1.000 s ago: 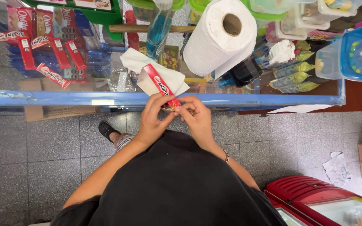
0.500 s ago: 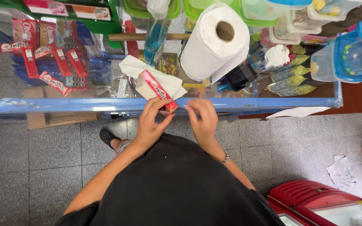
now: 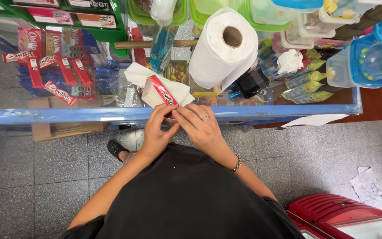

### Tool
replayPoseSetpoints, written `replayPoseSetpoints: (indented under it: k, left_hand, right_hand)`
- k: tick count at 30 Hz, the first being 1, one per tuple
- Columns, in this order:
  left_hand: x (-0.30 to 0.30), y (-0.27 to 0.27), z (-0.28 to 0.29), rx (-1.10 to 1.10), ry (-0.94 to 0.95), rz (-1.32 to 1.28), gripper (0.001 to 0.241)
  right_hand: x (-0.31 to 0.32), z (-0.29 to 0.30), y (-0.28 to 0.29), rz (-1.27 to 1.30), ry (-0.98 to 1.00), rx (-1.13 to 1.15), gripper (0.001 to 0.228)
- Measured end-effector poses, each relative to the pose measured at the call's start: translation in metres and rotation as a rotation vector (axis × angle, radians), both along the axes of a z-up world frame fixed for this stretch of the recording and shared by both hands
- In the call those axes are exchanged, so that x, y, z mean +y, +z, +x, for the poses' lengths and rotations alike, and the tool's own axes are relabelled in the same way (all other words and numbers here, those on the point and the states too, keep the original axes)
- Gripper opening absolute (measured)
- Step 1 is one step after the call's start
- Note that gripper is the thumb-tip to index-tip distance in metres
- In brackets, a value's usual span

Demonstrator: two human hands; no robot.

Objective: Restocking and organizing small candy or gum packets into a display rack at a checkout counter

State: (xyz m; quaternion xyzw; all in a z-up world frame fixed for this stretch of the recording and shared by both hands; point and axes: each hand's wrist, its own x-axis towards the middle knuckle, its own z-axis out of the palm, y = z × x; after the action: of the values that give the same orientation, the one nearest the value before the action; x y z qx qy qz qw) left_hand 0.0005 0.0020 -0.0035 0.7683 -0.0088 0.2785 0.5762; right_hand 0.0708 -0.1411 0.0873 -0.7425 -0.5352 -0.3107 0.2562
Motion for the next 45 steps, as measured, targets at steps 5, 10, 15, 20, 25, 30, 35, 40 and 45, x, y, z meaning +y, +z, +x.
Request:
replayPoseSetpoints:
  k: [5,10,15,20,25,30,35,40,45]
  left_hand:
    - [0.002,0.012,0.001,0.022,-0.002,-0.015,0.054]
    - [0.004,0.009,-0.002,-0.023,-0.021,0.003,0.054]
    - [0.008,0.012,-0.004,-0.018,-0.007,0.087,0.052]
    - [0.008,0.005,-0.007,0.017,0.026,0.067,0.055]
    - [0.006,0.005,-0.008,0.024,0.051,0.078,0.054]
    - [0.004,0.006,-0.008,0.038,0.064,0.076,0.055]
    - [0.003,0.005,-0.008,0.051,0.065,0.068,0.055]
    - [0.005,0.011,-0.009,0.059,0.071,0.065,0.054]
    - [0.005,0.013,-0.009,0.051,0.063,0.06,0.054]
  right_hand:
    - [0.006,-0.003,-0.003,-0.034,-0.026,0.007,0.029]
    - [0.002,-0.008,-0.015,0.086,-0.035,0.049,0.025]
    - [-0.031,0.025,-0.053,0.328,-0.236,-0.148,0.01]
    - [-0.106,0.069,-0.012,0.398,-0.633,0.212,0.016]
    - [-0.163,0.118,-0.036,0.27,-0.654,0.835,0.025]
    - [-0.181,0.147,-0.055,0.235,-0.653,1.134,0.015]
    - [-0.168,0.14,-0.028,0.274,-0.642,1.232,0.019]
    - [-0.172,0.157,-0.054,0.395,-0.649,1.351,0.024]
    - [-0.169,0.149,-0.034,0.706,-0.573,1.489,0.03]
